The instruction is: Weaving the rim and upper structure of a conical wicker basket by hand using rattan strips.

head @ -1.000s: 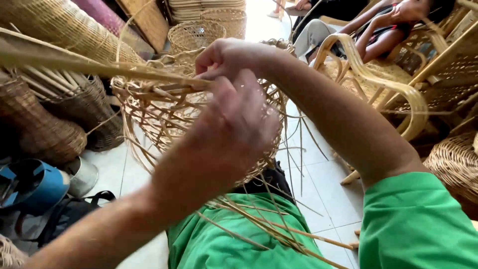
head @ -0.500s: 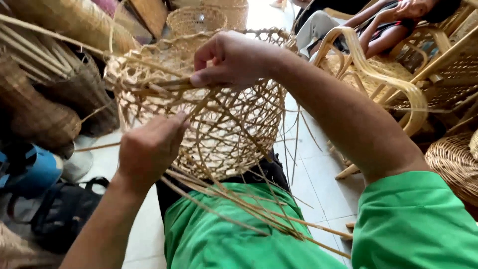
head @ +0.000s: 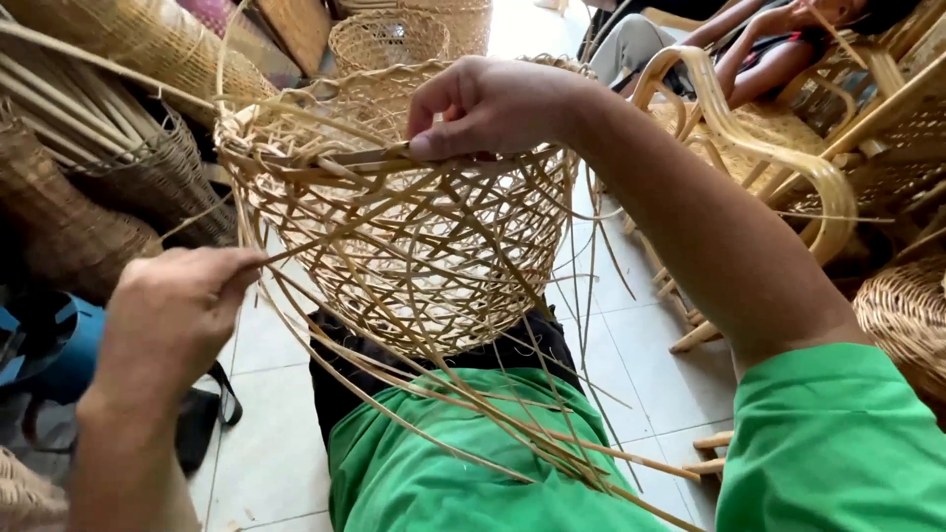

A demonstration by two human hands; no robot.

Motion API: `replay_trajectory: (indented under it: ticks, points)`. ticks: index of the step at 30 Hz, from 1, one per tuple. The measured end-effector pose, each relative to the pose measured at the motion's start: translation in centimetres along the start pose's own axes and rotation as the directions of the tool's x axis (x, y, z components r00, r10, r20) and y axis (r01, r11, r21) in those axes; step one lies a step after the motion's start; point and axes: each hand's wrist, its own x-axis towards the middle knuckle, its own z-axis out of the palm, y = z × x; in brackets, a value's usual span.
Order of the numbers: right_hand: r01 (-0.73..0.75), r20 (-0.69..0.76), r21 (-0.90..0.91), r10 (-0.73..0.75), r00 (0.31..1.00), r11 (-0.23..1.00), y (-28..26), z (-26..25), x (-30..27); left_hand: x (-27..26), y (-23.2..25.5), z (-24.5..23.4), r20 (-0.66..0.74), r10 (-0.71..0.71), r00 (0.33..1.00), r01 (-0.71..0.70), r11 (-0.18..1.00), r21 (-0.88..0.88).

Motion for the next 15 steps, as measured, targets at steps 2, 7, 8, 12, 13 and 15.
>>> replay_trajectory:
  ticks: [2, 7, 8, 12, 13, 15]
  points:
    - [0.004, 0.0, 0.017, -0.004, 1.0, 1.0, -0.1, -0.2, 0.0, -0.3, -1.1, -0.5, 0.018, 0.011, 1.0, -0.013, 0.994, 0.11]
    - [-0.029, 0.005, 0.005, 0.028, 1.0, 1.0, -0.5, -0.1, 0.4, -0.9, 2.6, -3.7, -0.209, 0.062, 0.976, -0.114, 0.962, -0.247]
    - [-0.026, 0.005, 0.001, 0.026, 1.0, 1.0, -0.2, -0.1, 0.4, -0.5, 4.1, -4.3, -0.213, 0.06, 0.975, -0.113, 0.963, -0.246]
    - [0.001, 0.025, 0.034, -0.002, 1.0, 0.999, -0.2, 0.1, 0.6, 1.3, 9.2, -6.1, -0.409, 0.197, 0.891, -0.36, 0.855, -0.374]
    - [-0.022, 0.008, 0.043, 0.021, 1.0, 0.999, -0.4, 0.1, 0.5, 2.1, 10.2, -6.2, -0.458, 0.224, 0.86, -0.424, 0.814, -0.398]
    - [-0.07, -0.012, 0.026, 0.071, 0.997, 0.997, -1.6, 0.2, -0.2, 3.8, 11.2, -5.4, -0.494, 0.262, 0.829, -0.491, 0.765, -0.418]
